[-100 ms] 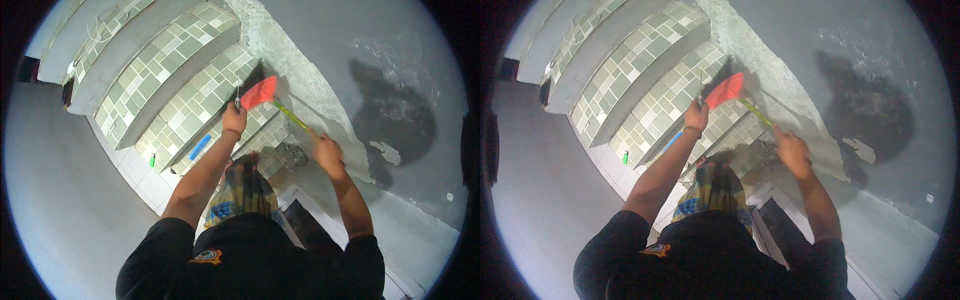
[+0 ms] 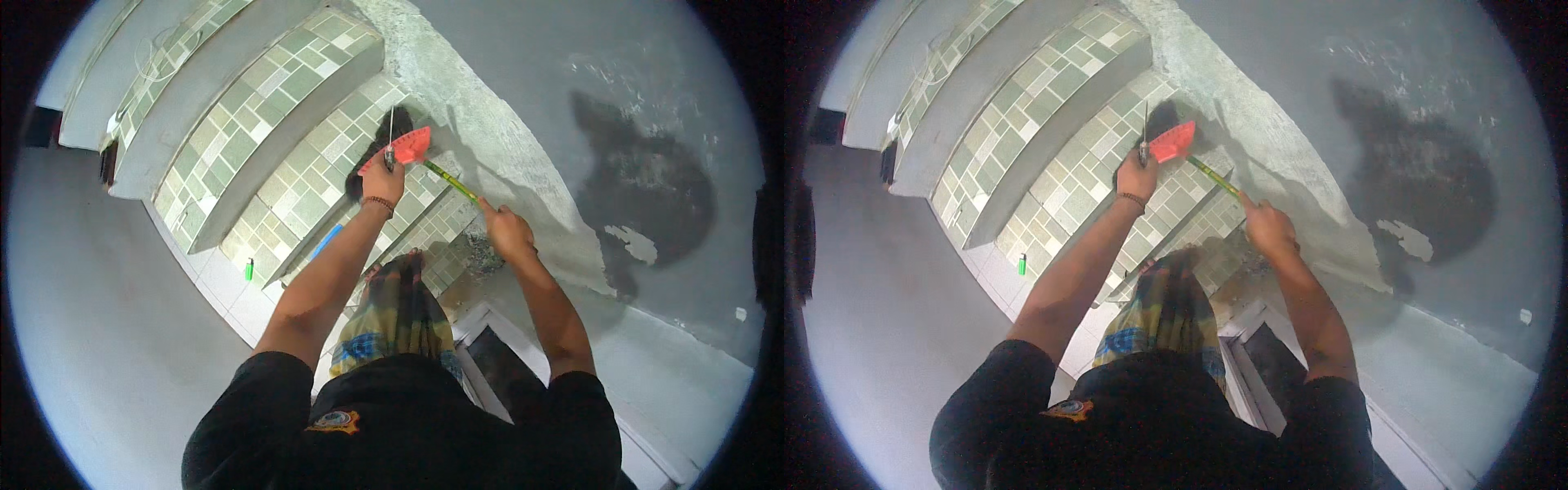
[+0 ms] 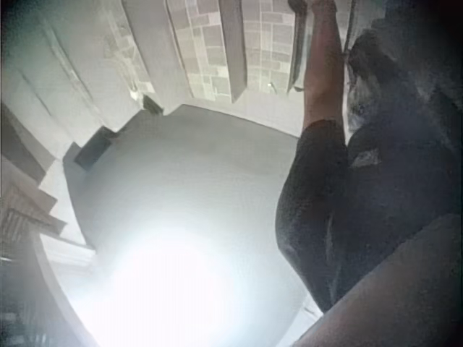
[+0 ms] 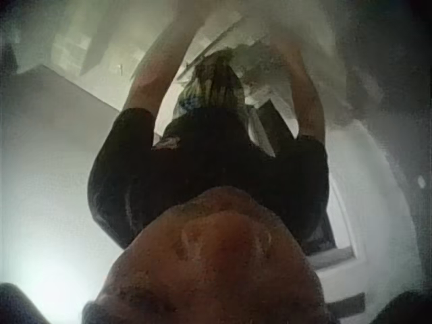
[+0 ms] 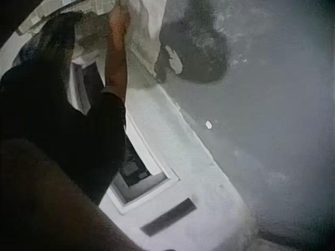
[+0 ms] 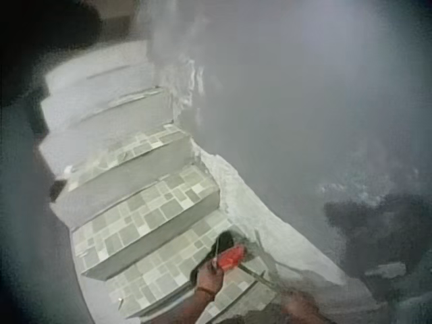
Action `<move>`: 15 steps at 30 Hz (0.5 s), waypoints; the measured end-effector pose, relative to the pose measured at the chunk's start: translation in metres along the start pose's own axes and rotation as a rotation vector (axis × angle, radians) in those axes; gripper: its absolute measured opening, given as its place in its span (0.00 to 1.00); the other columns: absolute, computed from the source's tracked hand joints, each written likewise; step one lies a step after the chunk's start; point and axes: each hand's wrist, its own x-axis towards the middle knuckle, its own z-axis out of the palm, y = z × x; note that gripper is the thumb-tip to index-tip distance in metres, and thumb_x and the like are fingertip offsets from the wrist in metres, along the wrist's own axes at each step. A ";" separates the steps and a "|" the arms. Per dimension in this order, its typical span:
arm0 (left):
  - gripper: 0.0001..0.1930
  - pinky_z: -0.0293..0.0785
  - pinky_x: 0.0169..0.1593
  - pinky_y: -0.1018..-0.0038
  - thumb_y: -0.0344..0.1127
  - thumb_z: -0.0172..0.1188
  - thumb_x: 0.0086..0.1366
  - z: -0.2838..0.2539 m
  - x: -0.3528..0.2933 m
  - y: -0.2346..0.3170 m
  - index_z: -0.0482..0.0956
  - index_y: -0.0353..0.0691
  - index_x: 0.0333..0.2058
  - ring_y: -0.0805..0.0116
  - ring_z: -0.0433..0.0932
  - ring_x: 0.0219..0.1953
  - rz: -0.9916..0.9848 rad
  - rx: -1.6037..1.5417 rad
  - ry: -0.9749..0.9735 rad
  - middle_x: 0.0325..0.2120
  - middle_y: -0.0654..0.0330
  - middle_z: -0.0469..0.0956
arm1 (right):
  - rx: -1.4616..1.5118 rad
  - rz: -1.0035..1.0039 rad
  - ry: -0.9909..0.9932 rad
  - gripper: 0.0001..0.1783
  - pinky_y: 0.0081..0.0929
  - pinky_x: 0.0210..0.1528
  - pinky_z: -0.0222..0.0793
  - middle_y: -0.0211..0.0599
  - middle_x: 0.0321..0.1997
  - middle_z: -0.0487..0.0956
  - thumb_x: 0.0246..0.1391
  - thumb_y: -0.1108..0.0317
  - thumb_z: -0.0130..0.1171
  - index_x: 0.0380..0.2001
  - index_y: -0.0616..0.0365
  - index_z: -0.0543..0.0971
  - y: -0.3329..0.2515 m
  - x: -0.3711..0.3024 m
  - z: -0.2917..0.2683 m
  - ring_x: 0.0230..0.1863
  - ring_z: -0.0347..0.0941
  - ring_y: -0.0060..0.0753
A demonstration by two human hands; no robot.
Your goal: The person scrapes and peels wallpaper from a tiled stair wall using a scraper and a brush. They remove loose wallpaper pieces by hand and continue scraping along the stair risers.
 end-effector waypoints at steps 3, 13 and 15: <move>0.20 0.74 0.46 0.54 0.45 0.58 0.59 -0.001 0.018 0.041 0.75 0.30 0.40 0.38 0.79 0.42 0.114 -0.002 -0.048 0.35 0.36 0.79 | -0.002 0.065 0.010 0.38 0.46 0.48 0.76 0.49 0.49 0.76 0.54 0.74 0.53 0.68 0.36 0.62 0.015 -0.003 0.016 0.47 0.78 0.53; 0.21 0.75 0.39 0.65 0.41 0.63 0.58 0.042 0.086 0.260 0.78 0.30 0.44 0.59 0.80 0.33 0.258 -0.469 -0.190 0.31 0.51 0.81 | 0.111 -0.005 0.118 0.29 0.49 0.43 0.76 0.49 0.39 0.76 0.61 0.65 0.49 0.65 0.32 0.66 -0.017 -0.062 0.038 0.39 0.78 0.52; 0.19 0.75 0.38 0.66 0.38 0.61 0.60 0.059 0.092 0.264 0.77 0.30 0.46 0.61 0.79 0.31 0.311 -0.583 -0.282 0.31 0.52 0.81 | 0.088 0.031 0.110 0.28 0.49 0.42 0.76 0.48 0.39 0.77 0.61 0.65 0.49 0.65 0.32 0.66 -0.025 -0.036 0.051 0.38 0.78 0.52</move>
